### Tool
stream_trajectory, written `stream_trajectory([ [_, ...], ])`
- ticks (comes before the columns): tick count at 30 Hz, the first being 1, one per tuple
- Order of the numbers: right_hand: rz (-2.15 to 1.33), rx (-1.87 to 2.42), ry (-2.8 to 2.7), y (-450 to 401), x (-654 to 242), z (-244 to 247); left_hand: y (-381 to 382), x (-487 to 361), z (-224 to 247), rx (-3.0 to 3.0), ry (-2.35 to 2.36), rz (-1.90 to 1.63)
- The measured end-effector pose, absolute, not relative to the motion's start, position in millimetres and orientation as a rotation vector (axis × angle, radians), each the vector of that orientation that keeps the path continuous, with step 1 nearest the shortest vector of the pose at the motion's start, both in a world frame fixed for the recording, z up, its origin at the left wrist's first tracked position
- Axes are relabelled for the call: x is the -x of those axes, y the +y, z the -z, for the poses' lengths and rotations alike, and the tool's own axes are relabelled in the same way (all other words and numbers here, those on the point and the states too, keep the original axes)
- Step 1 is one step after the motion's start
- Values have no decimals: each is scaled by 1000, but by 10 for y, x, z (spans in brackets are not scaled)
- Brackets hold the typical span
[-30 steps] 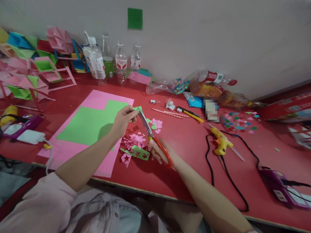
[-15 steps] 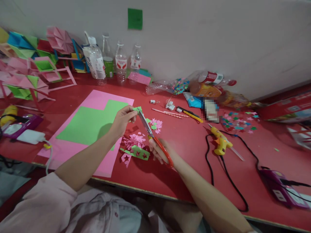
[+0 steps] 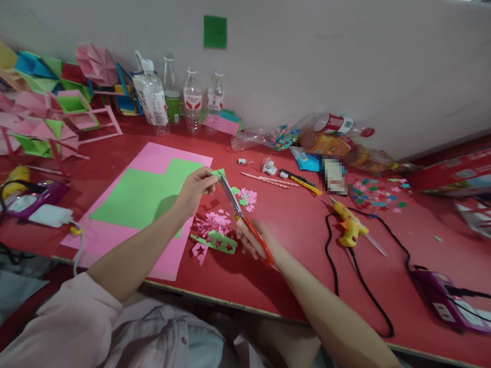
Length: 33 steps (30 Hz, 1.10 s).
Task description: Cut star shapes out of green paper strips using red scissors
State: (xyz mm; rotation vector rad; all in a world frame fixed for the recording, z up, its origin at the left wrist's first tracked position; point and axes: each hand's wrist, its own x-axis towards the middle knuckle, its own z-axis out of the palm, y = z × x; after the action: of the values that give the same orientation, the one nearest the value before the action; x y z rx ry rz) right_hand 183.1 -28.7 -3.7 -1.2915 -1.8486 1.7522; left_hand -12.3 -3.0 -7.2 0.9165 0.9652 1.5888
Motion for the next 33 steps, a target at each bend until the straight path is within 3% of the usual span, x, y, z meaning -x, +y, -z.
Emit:
stream_trajectory([
  [33,-1712,1429,-1830,-294,-1825,-77,-19,173,7,-842,1015,-1675],
])
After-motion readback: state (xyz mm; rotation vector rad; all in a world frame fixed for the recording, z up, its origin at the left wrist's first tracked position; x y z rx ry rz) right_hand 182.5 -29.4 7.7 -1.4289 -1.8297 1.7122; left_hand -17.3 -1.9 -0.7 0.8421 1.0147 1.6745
